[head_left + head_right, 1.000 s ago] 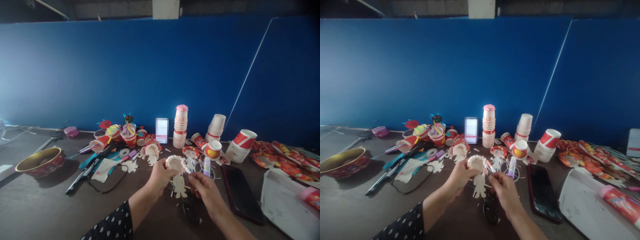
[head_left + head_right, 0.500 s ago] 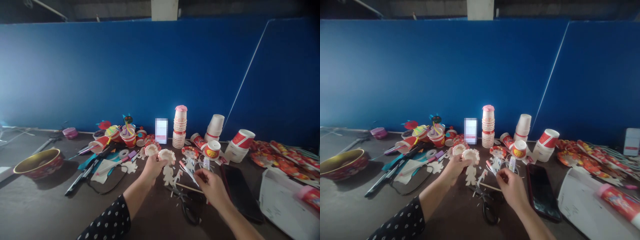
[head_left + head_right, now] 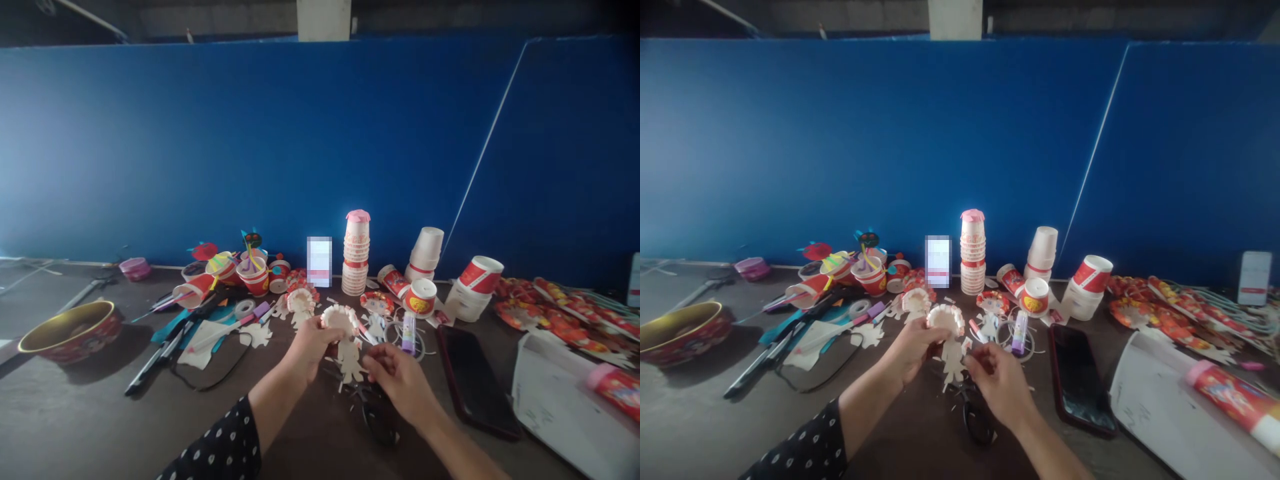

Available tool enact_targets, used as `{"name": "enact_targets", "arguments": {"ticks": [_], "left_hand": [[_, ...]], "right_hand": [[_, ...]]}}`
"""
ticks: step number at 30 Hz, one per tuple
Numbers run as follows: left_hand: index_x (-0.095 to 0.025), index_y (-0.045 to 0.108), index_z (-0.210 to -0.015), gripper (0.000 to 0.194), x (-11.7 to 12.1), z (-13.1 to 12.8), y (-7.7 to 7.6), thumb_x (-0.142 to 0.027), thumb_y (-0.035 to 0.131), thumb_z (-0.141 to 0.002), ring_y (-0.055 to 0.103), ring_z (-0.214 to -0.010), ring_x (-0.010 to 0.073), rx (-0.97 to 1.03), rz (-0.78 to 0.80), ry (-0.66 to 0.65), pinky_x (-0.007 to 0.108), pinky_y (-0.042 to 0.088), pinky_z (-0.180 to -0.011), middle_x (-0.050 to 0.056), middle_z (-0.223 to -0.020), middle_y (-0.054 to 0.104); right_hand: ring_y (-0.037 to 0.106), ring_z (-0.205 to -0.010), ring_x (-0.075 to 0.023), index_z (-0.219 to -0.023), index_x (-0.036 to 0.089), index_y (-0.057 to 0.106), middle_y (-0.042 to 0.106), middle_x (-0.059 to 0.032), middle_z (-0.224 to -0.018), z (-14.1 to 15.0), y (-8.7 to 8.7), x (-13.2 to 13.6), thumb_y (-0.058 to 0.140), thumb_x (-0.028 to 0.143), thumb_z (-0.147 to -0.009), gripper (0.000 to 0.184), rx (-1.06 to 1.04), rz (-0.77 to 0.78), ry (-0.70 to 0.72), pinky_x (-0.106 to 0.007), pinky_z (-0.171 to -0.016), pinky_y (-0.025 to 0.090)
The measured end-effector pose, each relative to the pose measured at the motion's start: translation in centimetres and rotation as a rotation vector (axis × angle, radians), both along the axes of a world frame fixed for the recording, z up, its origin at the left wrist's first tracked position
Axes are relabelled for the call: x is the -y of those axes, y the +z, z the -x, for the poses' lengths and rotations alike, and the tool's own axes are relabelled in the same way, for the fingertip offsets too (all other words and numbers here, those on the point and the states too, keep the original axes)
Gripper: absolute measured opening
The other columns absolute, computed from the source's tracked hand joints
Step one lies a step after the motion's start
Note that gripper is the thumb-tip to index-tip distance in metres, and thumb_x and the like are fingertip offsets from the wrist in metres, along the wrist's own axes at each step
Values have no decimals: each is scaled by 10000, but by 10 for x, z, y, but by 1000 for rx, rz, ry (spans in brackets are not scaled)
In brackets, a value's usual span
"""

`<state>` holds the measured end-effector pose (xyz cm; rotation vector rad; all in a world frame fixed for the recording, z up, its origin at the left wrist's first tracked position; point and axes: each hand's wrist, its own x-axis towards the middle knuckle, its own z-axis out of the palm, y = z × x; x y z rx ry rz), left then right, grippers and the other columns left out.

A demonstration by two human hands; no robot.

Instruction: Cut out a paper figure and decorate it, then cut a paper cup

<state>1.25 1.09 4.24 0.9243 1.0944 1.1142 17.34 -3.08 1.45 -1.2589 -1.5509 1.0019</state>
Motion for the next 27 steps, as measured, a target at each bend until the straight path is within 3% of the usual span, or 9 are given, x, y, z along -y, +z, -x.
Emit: {"name": "enact_targets", "arguments": {"ticks": [7,15,27], "left_hand": [[-104,602,-669,192,11,-11,-1,-94,659,-486,538,-500,112,-19,-30,-13,224,417,-494,13,-578,612],[-116,551,-537,102,12,-12,1,-117,650,-512,401,-385,64,-182,-31,-10,200,294,-408,-35,-426,504],[-122,564,-511,103,12,-7,5,-157,650,-554,412,-362,77,-241,35,-79,205,272,-391,-24,-387,484]], "right_hand": [[626,-651,-197,-787,162,617,679,-18,-678,15,4,5,655,436,-680,297,-180,182,124,-277,-606,461],[439,-418,-98,-639,174,589,520,63,-476,15,2,4,616,339,-688,175,-208,199,63,-211,-437,319],[424,-394,-89,-621,168,585,498,63,-441,12,-8,2,600,377,-721,232,-168,191,43,-203,-422,309]]}}
